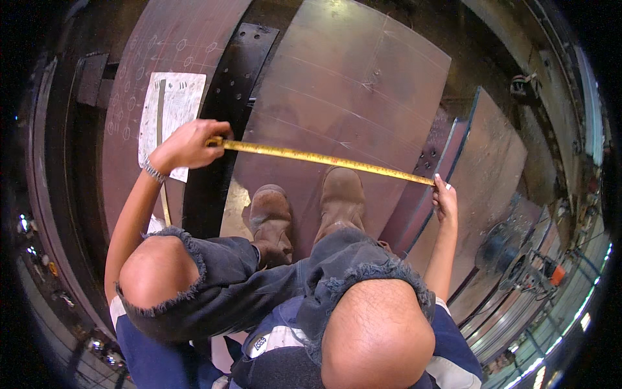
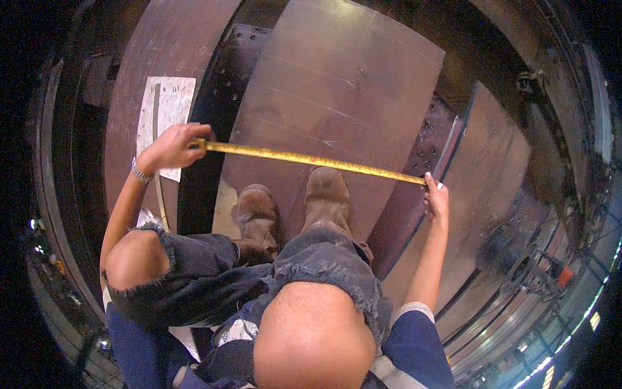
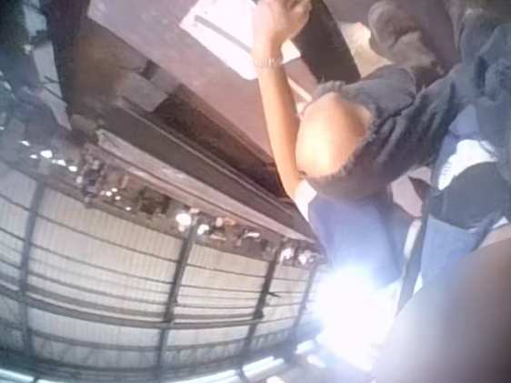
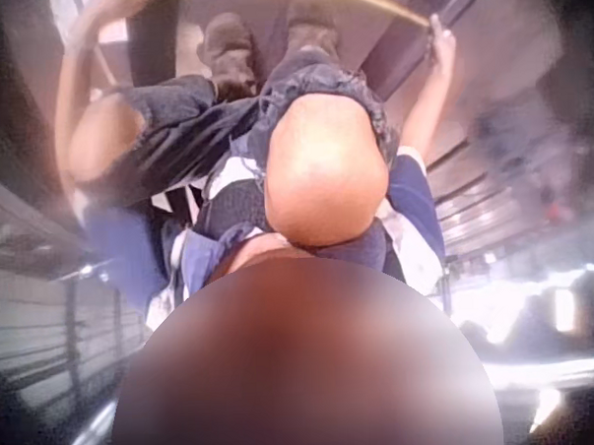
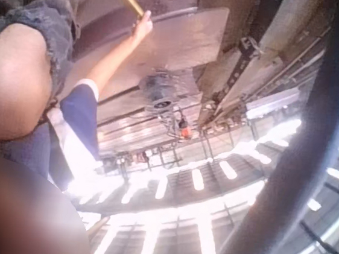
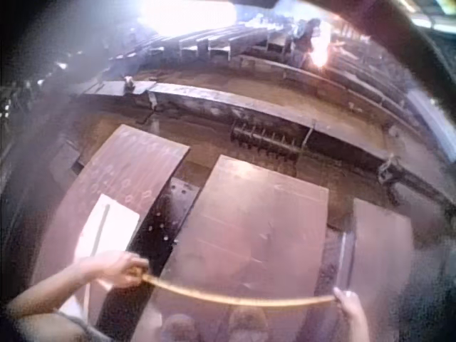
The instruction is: The person measures a large metal sheet using a tape measure and marks measurements with a chalk-like marker. They also use a straightedge to draw straight lines on the sheet.
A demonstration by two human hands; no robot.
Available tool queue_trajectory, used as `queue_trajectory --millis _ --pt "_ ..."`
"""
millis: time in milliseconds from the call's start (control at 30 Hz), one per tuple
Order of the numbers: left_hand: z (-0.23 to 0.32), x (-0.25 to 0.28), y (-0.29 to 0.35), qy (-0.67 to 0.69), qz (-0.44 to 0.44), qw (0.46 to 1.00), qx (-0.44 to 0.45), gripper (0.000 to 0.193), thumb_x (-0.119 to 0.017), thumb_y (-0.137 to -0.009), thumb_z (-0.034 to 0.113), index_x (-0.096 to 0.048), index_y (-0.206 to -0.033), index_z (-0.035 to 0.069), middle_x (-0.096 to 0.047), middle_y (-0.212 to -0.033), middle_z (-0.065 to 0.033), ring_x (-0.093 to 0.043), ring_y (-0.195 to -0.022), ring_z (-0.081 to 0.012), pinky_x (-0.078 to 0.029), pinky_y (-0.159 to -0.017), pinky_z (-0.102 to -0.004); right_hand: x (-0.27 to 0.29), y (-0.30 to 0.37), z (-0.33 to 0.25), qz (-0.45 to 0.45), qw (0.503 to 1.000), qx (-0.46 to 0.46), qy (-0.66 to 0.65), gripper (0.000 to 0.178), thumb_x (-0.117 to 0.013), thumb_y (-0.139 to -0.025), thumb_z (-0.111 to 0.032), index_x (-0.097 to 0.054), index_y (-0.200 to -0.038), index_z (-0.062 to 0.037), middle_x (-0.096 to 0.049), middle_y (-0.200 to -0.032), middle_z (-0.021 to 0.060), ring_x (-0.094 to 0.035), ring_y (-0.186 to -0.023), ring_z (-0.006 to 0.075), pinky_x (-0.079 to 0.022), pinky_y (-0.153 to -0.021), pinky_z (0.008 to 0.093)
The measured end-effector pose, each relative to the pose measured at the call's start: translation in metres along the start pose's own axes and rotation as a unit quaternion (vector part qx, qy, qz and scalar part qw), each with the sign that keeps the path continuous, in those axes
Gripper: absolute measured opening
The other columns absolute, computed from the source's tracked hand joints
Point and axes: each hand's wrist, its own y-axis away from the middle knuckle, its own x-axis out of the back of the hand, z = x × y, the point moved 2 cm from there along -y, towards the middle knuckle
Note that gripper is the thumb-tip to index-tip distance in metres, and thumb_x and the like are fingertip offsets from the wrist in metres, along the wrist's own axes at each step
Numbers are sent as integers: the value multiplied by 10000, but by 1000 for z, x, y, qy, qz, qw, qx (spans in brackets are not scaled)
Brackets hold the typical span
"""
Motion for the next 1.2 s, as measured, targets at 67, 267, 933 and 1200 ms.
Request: queue_trajectory --millis 67,267,933,1200 --pt "-13 -4 -27 -34 -7 999 16 228 -660 -805 206 -677 -975 56 -687 -864 -176 -666 -823 -346 -516 -738 -447 -22 0 18 17 1000 -19 11 364 -675 -922 -446 -546 -772 -140 -435 -537 -75 -349 -401 41 -240 -370 225" --pt "-42 -6 -87 -65 -52 994 75 306 -717 -851 347 -705 -929 52 -705 -806 -138 -671 -733 -290 -503 -678 -411 -60 -4 35 17 998 2 -54 349 -640 -951 -439 -531 -855 -122 -496 -610 -47 -363 -382 20 -234 -311 206" --pt "-70 -28 -120 -27 -108 986 125 391 -719 -862 423 -700 -934 40 -707 -832 -132 -680 -774 -266 -508 -707 -393 -87 0 31 72 992 102 -4 246 -646 -970 -246 -576 -859 -37 -569 -692 -4 -491 -647 80 -393 -599 264" --pt "-72 -34 -137 -34 -125 982 136 436 -729 -851 453 -711 -1023 53 -721 -924 -132 -680 -867 -255 -523 -793 -384 -85 3 29 138 981 129 40 272 -659 -953 -273 -598 -857 -26 -583 -677 12 -516 -638 100 -416 -592 282"
